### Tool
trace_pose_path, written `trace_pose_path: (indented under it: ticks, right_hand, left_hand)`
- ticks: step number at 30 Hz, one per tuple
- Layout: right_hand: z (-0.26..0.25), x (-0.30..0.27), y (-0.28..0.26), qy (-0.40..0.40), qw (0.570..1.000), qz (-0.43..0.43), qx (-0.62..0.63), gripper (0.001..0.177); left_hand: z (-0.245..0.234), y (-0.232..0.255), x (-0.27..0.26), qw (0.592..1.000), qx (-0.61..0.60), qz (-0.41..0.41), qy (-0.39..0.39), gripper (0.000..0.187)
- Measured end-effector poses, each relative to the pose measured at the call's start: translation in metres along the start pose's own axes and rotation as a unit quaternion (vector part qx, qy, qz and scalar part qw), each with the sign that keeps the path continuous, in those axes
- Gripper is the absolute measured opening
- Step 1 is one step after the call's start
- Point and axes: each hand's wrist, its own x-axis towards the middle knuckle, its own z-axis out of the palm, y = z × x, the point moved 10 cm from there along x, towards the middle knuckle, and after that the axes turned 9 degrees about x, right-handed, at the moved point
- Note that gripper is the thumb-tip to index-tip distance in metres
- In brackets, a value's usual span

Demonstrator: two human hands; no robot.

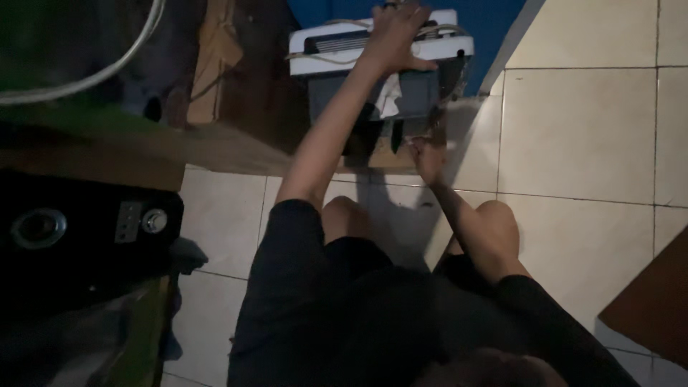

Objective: The person wipes a white plastic vent cover with a cloth, removes the outer casing to wipe the internal fan assembly and frame, and then cleans a small handheld pink fan using the same cloth.

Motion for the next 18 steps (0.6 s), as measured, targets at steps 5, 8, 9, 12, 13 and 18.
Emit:
trace_pose_path:
  ticks: [5, 8, 9, 12, 13, 18]
  right_hand:
    - [-0.009, 0.015, -0.026, 0.035, 0.999, 0.0, -0.023, 0.021]
    - [-0.012, 0.018, -0.024, 0.037, 0.993, 0.036, -0.104, 0.023]
    - [-0.012, 0.016, -0.022, 0.038, 0.992, 0.041, -0.114, 0.025]
    - [-0.007, 0.017, -0.014, 0.039, 0.987, 0.057, -0.143, 0.03]
    - [-0.004, 0.017, -0.011, 0.039, 0.987, 0.059, -0.142, 0.03]
    - [-0.009, 0.008, 0.014, 0.115, 0.961, 0.149, -0.201, 0.04]
  left_hand:
    - [0.039, -0.02, 0.02, 0.997, -0.017, -0.023, -0.069, 0.106]
    - [0.047, -0.03, 0.034, 0.995, -0.052, -0.022, -0.085, 0.105]
    - [0.047, -0.032, 0.038, 0.995, -0.052, -0.021, -0.084, 0.105]
    - [0.044, -0.037, 0.05, 0.994, -0.022, -0.016, -0.105, 0.106]
    - [0.044, -0.038, 0.049, 0.992, -0.039, -0.018, -0.12, 0.105]
    - [0.043, -0.042, 0.042, 0.988, -0.098, -0.021, -0.115, 0.102]
